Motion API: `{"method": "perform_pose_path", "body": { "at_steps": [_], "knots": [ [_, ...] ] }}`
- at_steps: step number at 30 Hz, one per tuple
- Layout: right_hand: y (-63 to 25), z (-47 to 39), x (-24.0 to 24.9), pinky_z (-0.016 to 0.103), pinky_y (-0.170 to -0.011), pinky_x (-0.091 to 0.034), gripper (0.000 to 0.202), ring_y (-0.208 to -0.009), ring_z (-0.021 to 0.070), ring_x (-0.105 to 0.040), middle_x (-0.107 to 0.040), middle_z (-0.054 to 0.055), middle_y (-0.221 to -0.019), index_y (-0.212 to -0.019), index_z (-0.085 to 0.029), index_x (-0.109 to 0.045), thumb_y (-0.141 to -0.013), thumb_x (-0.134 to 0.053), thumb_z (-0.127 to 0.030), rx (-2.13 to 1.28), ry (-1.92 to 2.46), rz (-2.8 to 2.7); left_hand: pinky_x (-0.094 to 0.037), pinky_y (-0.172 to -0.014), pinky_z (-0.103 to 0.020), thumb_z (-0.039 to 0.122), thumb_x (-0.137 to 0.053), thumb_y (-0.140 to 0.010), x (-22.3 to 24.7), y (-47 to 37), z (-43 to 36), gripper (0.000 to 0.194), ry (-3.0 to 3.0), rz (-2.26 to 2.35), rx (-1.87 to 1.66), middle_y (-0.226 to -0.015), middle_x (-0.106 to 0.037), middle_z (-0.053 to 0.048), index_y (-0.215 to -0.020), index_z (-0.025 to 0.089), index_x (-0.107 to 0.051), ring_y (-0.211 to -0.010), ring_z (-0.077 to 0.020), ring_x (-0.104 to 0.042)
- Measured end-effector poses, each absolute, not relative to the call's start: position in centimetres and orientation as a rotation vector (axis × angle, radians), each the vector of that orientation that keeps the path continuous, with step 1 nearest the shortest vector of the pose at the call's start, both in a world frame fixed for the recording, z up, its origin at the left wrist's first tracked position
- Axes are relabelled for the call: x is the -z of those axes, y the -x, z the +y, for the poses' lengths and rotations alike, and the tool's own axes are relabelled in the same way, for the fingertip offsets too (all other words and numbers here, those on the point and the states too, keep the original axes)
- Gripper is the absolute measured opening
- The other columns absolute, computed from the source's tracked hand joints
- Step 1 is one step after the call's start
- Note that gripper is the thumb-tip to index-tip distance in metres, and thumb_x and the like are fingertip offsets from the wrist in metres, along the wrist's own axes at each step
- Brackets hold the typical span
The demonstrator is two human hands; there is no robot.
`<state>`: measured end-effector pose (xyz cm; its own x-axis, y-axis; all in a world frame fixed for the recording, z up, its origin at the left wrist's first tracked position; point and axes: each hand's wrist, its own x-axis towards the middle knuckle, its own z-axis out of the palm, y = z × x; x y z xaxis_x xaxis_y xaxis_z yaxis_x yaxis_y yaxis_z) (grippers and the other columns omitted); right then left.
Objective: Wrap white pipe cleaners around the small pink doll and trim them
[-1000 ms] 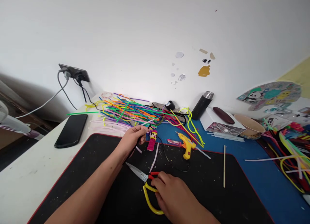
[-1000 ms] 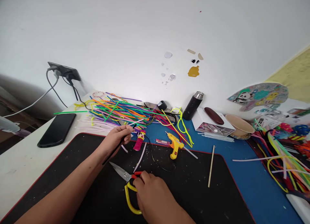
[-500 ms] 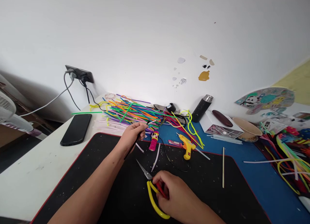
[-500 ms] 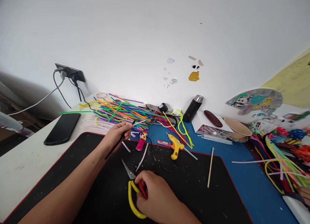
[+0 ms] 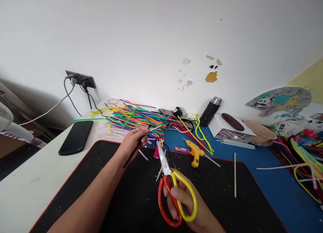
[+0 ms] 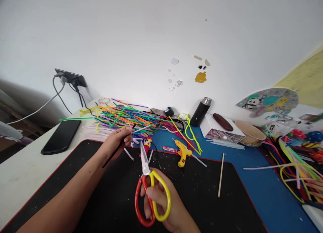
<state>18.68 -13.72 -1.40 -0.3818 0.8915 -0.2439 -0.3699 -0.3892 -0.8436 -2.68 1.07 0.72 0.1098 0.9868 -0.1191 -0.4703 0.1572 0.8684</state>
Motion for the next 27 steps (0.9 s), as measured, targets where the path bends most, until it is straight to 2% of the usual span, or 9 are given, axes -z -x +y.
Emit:
{"method": "perform_pose_path", "body": {
  "at_steps": [4,9,14,18,23,27],
  "knots": [
    [-18.3,-11.2,0.5,0.016,-0.039,-0.037,0.054,-0.047,0.0079,-0.056,-0.069,0.003,-0.088,-0.125,-0.020,-0.067,-0.083,-0.088,-0.048,-1.850,0.822,-0.769,-0.030,-0.049,-0.022,0.042,-0.092,-0.069,-0.4,1.6,0.4,0.039,-0.779,0.840,-1.134,-0.048,-0.048,0.007,-0.070,0.017,-0.062,-0.045,-0.0070,-0.041],
    [-17.8,-7.6,0.1,0.014,-0.038,-0.039,0.040,-0.043,0.0063,-0.054,-0.068,0.001,-0.079,-0.110,-0.017,-0.071,-0.088,-0.086,-0.047,-1.909,0.668,-0.708,-0.031,-0.048,-0.020,0.046,-0.095,-0.068,-0.4,1.1,0.1,0.045,-0.757,0.828,-1.080,-0.048,-0.049,0.006,-0.069,0.016,-0.061,-0.045,-0.0065,-0.042],
    [-17.4,-4.2,-0.1,0.016,-0.042,-0.045,0.051,-0.049,0.0101,-0.062,-0.067,0.000,-0.077,-0.104,-0.019,-0.070,-0.083,-0.088,-0.062,-1.869,0.610,-0.731,-0.037,-0.049,-0.020,0.049,-0.093,-0.074,-0.7,1.3,-0.2,0.047,-0.709,0.796,-1.007,-0.056,-0.052,0.005,-0.070,0.016,-0.059,-0.049,-0.0078,-0.048],
    [-17.4,-2.8,0.3,0.017,-0.043,-0.044,0.049,-0.053,0.0138,-0.067,-0.067,0.000,-0.074,-0.100,-0.020,-0.067,-0.082,-0.090,-0.060,-1.776,0.635,-0.737,-0.042,-0.047,-0.018,0.045,-0.096,-0.073,-0.5,1.0,-0.7,0.043,-0.643,0.734,-0.910,-0.068,-0.063,-0.001,-0.075,0.014,-0.066,-0.055,-0.0094,-0.056],
    [-17.9,-2.9,0.9,0.019,-0.044,-0.047,0.056,-0.058,0.0175,-0.070,-0.067,0.000,-0.073,-0.108,-0.021,-0.067,-0.081,-0.089,-0.065,-1.707,0.654,-0.707,-0.048,-0.046,-0.015,0.037,-0.094,-0.078,-0.1,0.6,-1.4,0.033,-0.638,0.673,-0.794,-0.069,-0.070,-0.005,-0.084,0.014,-0.071,-0.059,-0.0127,-0.067],
    [-18.8,-3.3,1.1,0.018,-0.044,-0.048,0.054,-0.050,0.0127,-0.065,-0.070,0.000,-0.074,-0.110,-0.021,-0.067,-0.082,-0.089,-0.062,-1.710,0.645,-0.698,-0.047,-0.042,-0.013,0.034,-0.092,-0.081,-0.5,0.5,-1.9,0.030,-0.647,0.624,-0.688,-0.077,-0.077,-0.010,-0.088,0.014,-0.071,-0.062,-0.0168,-0.075]
  ]
}}
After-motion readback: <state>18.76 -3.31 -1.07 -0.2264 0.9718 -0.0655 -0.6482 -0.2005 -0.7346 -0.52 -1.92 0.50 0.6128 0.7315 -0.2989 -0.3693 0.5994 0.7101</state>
